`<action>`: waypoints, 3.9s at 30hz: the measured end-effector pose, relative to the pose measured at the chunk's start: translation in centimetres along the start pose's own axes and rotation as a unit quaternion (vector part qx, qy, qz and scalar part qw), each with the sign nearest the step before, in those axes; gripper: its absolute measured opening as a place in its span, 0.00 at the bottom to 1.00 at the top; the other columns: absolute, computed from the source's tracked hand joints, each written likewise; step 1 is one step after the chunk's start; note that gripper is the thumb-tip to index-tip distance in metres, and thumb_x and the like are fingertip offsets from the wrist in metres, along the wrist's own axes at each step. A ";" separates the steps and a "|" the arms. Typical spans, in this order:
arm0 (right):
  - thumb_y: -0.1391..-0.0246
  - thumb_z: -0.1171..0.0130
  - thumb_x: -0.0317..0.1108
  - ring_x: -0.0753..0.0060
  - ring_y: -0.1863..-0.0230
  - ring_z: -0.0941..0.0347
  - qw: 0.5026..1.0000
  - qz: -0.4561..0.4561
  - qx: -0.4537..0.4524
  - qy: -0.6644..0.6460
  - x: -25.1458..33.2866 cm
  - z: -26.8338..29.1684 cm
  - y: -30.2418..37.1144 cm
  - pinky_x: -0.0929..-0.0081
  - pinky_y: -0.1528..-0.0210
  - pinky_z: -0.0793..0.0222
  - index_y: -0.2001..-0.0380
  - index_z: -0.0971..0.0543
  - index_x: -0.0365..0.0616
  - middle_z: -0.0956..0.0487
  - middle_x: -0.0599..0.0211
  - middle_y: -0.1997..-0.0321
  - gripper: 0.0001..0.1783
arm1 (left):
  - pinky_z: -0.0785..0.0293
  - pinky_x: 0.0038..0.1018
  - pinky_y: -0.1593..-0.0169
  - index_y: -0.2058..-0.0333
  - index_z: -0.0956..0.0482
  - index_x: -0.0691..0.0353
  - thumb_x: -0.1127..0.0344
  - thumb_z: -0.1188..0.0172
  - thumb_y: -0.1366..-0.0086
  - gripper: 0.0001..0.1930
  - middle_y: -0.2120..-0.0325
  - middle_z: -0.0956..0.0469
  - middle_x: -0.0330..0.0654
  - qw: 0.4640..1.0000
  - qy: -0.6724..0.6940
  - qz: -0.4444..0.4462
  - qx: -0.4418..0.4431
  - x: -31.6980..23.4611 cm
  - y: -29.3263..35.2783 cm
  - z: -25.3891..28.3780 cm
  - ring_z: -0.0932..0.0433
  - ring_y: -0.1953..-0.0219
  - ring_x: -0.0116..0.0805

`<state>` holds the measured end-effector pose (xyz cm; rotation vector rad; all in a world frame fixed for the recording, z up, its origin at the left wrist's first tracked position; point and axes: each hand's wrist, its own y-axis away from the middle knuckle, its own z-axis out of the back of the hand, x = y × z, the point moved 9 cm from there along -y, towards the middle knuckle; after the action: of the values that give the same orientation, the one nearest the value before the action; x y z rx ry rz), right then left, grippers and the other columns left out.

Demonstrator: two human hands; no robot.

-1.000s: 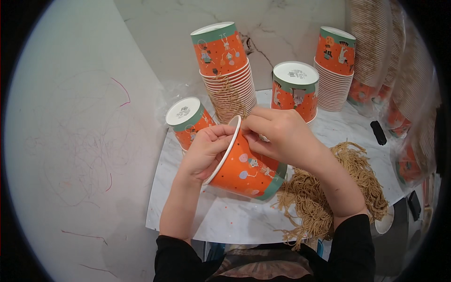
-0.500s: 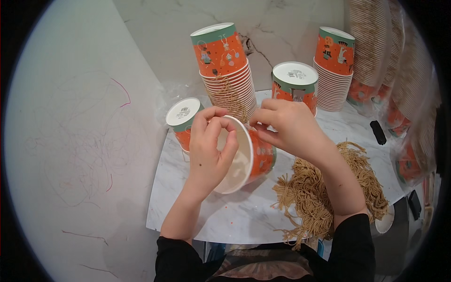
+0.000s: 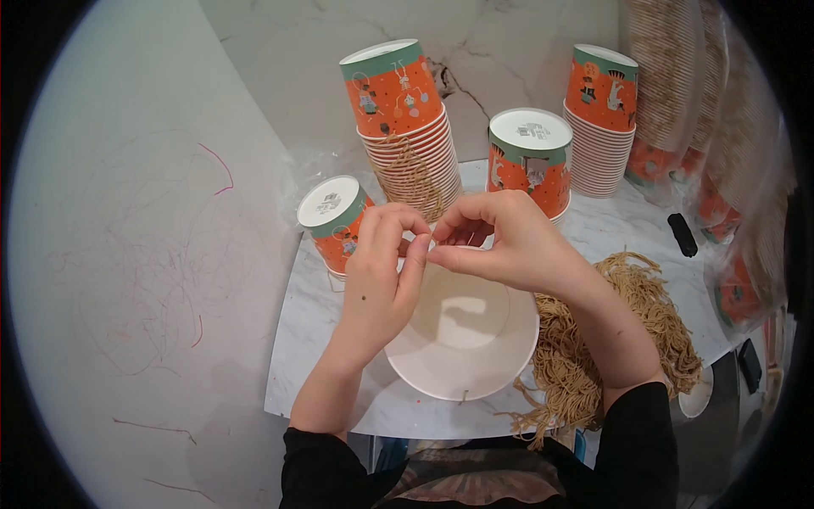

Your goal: Attaching string handles to printed paper treat buckets.

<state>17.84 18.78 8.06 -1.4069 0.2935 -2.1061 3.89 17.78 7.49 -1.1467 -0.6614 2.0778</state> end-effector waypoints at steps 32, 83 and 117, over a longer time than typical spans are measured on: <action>0.57 0.35 0.32 0.66 0.69 0.24 0.997 0.024 0.071 0.028 -2.7 -2.7 -0.4 0.68 0.64 0.28 0.74 0.22 0.41 0.21 0.65 0.74 0.08 | 0.25 0.20 0.66 0.46 0.31 0.63 0.72 0.42 0.30 0.16 0.65 0.26 0.34 0.881 0.280 0.328 0.195 5.4 1.6 -1.4 0.23 0.69 0.20; 0.42 0.39 0.32 0.60 0.69 0.21 0.990 -0.058 0.077 0.106 -5.5 -4.1 -0.3 0.65 0.63 0.26 0.65 0.20 0.36 0.18 0.56 0.71 0.08 | 0.25 0.24 0.66 0.66 0.15 0.69 0.77 0.33 0.45 0.07 0.58 0.21 0.43 0.968 -0.129 0.139 0.162 3.6 1.2 1.1 0.24 0.72 0.25; 0.45 0.42 0.22 0.71 0.65 0.21 0.999 0.037 0.023 0.023 -2.7 -3.7 -0.3 0.73 0.62 0.26 0.62 0.28 0.38 0.21 0.64 0.69 0.08 | 0.26 0.20 0.66 0.64 0.16 0.70 0.72 0.35 0.42 0.08 0.74 0.18 0.36 0.940 0.080 0.266 0.199 7.6 0.9 -1.7 0.22 0.73 0.19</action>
<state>15.16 20.12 4.56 -1.3033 0.3086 -2.0740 2.11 23.12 2.00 -1.3291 0.1762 2.3687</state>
